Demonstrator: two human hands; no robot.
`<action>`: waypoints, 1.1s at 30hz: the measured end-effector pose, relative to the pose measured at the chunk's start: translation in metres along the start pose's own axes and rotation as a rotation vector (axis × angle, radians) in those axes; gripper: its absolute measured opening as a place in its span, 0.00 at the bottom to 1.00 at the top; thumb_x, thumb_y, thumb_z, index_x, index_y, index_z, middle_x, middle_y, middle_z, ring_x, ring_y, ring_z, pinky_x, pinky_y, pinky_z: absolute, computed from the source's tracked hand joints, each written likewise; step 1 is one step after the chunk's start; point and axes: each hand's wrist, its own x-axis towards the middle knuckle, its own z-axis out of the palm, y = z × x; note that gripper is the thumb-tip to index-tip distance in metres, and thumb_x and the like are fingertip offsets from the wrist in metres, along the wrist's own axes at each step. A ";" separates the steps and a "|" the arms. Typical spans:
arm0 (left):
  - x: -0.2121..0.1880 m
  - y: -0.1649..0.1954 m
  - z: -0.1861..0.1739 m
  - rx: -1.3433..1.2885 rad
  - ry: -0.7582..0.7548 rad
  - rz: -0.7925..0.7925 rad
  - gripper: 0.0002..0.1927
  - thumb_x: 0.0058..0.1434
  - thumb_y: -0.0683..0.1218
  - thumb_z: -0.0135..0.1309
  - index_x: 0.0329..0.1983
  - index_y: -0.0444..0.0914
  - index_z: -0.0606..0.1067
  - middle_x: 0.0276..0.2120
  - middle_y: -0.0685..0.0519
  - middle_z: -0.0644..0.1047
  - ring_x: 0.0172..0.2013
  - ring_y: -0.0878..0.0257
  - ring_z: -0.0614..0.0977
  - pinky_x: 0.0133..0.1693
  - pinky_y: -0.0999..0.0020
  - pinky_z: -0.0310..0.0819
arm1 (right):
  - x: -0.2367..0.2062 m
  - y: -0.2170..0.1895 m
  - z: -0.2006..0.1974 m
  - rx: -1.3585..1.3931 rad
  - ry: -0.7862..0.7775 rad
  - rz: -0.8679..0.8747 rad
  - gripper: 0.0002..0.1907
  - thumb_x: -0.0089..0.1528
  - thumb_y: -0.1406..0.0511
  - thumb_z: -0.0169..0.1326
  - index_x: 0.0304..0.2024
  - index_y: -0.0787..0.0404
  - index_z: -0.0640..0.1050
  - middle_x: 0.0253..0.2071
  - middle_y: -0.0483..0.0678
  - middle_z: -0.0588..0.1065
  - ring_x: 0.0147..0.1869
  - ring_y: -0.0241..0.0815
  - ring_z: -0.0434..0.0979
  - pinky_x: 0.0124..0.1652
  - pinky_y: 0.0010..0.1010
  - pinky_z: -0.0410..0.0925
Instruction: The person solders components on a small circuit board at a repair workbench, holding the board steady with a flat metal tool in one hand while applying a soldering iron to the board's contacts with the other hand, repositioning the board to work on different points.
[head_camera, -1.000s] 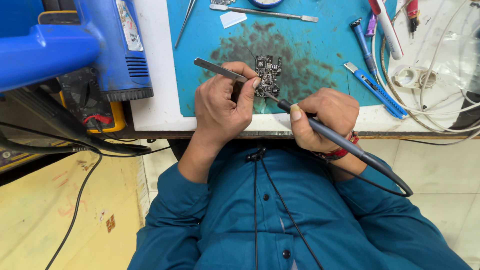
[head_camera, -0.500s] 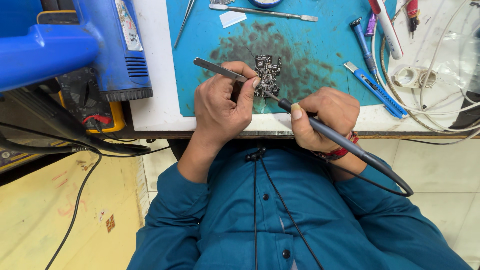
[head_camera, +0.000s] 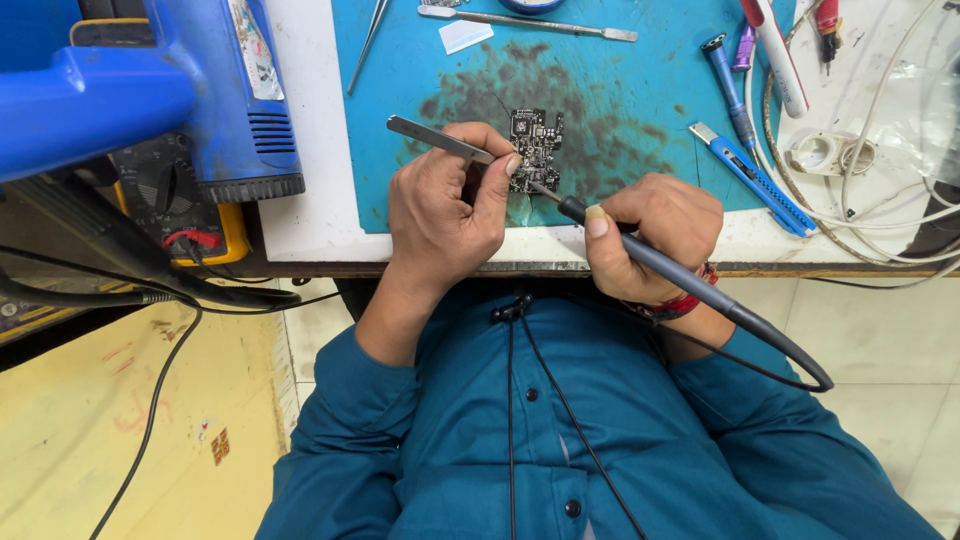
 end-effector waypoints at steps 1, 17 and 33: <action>0.000 0.000 0.000 0.001 0.000 0.001 0.05 0.68 0.39 0.61 0.42 0.37 0.75 0.25 0.56 0.78 0.23 0.70 0.79 0.27 0.73 0.69 | 0.000 0.000 0.000 0.000 -0.001 0.004 0.08 0.62 0.71 0.58 0.31 0.64 0.73 0.22 0.50 0.70 0.24 0.48 0.71 0.26 0.35 0.61; 0.001 -0.004 0.002 0.002 0.000 -0.006 0.05 0.68 0.39 0.61 0.42 0.37 0.75 0.25 0.56 0.78 0.23 0.69 0.79 0.27 0.73 0.69 | 0.000 0.005 0.001 0.012 -0.027 0.002 0.08 0.63 0.71 0.58 0.31 0.64 0.73 0.23 0.50 0.71 0.25 0.49 0.71 0.26 0.35 0.62; 0.001 -0.003 0.001 -0.005 -0.006 -0.009 0.05 0.68 0.39 0.61 0.42 0.37 0.75 0.25 0.56 0.78 0.22 0.69 0.79 0.27 0.72 0.69 | 0.001 0.004 0.000 0.021 -0.041 -0.023 0.08 0.62 0.71 0.59 0.31 0.64 0.72 0.23 0.51 0.70 0.25 0.49 0.72 0.26 0.35 0.62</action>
